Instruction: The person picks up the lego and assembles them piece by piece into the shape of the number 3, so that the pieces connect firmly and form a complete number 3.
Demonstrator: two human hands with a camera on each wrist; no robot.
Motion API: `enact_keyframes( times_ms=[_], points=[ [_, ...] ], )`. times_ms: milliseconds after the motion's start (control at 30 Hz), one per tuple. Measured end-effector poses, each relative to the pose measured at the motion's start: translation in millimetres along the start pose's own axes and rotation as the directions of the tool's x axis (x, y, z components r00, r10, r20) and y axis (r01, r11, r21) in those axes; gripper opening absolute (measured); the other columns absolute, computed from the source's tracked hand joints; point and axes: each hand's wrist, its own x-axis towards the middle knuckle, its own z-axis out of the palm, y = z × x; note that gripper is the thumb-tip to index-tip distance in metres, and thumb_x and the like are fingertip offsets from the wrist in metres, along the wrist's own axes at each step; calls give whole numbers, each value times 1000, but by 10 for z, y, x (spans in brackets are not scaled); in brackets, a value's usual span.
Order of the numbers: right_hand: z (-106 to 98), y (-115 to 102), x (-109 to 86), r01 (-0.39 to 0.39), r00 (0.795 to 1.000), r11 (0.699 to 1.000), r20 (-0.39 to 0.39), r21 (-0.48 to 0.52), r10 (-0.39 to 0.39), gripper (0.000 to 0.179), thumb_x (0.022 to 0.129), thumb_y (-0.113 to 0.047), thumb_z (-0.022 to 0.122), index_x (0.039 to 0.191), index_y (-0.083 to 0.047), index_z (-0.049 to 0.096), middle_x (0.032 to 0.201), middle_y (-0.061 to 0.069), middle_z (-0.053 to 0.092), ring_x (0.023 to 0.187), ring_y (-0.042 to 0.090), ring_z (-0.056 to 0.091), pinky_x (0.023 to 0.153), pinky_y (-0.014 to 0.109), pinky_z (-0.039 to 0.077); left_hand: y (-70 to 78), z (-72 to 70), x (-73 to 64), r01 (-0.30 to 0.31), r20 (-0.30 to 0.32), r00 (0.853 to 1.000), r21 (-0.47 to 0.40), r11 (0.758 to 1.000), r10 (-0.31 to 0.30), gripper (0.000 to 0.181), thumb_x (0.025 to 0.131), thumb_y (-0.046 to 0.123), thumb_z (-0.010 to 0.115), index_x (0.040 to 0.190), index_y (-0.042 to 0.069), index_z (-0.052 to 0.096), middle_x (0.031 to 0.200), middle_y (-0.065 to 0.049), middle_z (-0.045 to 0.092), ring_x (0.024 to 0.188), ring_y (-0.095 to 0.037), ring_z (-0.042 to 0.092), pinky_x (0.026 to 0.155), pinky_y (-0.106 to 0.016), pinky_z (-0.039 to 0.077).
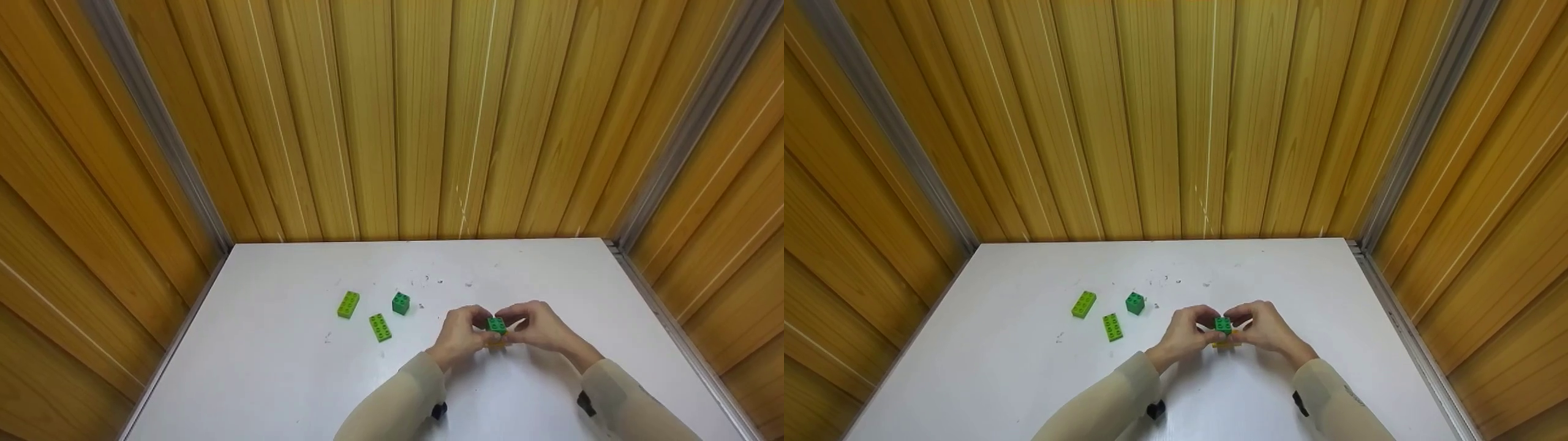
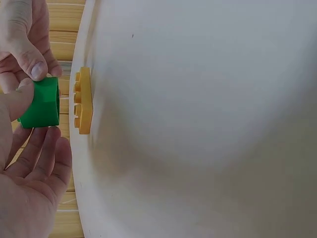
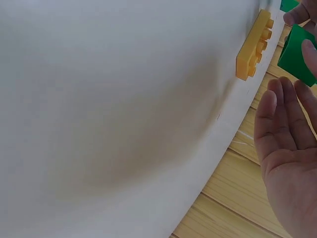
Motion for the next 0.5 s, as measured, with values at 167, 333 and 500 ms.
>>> enact_keyframes(
  times_ms=[167, 333, 500],
  points=[
    [-12, 10, -23, 4, 1000, 1000, -8, -7, -4, 37, 93, -15, 92, 128, -8, 83, 123, 12, 85, 104, 12, 79, 87, 19, 63, 14, 26, 36, -14, 19, 1000, 22, 1000, 13, 23, 97, 14, 89, 118, 19, 82, 110, 10, 81, 104, -3, 71, 100, -25, 62],
    [-37, 40, -50, -15, 1000, 1000, -13, -11, 15, 40, 93, -14, 93, 131, -6, 82, 126, 14, 85, 104, 16, 79, 86, 17, 62, 22, 43, 52, -24, 55, 998, 42, 999, 22, 28, 100, 11, 84, 127, 17, 81, 117, 9, 81, 102, 1, 69, 94, -20, 63],
    [-42, 73, -75, -26, 1000, 1000, -17, -6, 26, 40, 93, -15, 92, 131, -5, 82, 125, 15, 84, 105, 15, 79, 87, 18, 62, 9, 76, 85, -51, 70, 996, 58, 997, 47, 28, 100, 8, 83, 127, 13, 82, 116, 6, 83, 102, 0, 71, 92, -19, 62]
  ],
)
